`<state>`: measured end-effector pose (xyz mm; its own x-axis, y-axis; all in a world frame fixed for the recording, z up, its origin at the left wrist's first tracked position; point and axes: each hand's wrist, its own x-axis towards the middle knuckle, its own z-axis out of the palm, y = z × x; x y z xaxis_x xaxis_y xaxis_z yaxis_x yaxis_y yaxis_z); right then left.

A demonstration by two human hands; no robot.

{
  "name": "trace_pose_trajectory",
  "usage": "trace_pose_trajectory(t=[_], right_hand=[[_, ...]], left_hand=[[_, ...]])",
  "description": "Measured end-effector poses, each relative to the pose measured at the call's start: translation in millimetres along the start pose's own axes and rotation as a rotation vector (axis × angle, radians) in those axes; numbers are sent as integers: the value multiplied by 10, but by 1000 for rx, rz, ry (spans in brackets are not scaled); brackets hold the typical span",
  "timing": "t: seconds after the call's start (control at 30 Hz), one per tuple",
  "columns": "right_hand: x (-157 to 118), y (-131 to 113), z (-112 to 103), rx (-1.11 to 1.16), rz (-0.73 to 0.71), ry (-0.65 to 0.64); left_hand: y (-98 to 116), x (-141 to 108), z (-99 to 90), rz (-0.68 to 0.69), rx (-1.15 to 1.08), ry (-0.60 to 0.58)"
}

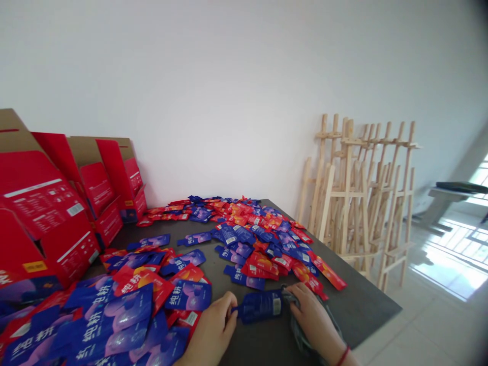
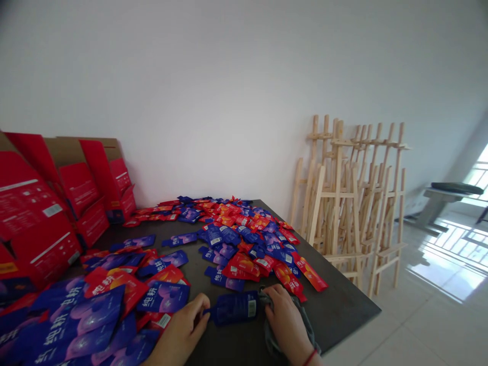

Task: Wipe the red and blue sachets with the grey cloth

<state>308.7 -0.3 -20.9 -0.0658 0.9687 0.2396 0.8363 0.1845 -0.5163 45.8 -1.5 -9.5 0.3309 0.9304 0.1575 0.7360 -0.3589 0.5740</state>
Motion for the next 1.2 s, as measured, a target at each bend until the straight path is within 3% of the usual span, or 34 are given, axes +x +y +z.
trace_pose_trajectory(t=[0.13,0.23,0.37,0.53,0.73,0.93,1.07,1.2], right_hand=[[80,67,-101,88,16,60],[38,-87,-143,113,-19,35],[-131,-449,-62,95,-139,-97],[-221,-667,144,-108,-266,-235],[-163,-425,89,-243,-181,-207],[-186,-181,-97,-336,-57,-36],[-212,-409,-38,-290,-131,40],[-213,-738,272,-269,-322,-25]], left_hand=[[77,-33,-116,365,223,105],[104,-69,-103,570,373,37],[82,-96,25,696,514,-76],[-55,-41,163,787,561,-42],[-103,-8,163,764,522,-29],[-1,-65,113,626,534,-51],[0,-65,131,538,560,-6],[-57,-52,168,553,539,2]])
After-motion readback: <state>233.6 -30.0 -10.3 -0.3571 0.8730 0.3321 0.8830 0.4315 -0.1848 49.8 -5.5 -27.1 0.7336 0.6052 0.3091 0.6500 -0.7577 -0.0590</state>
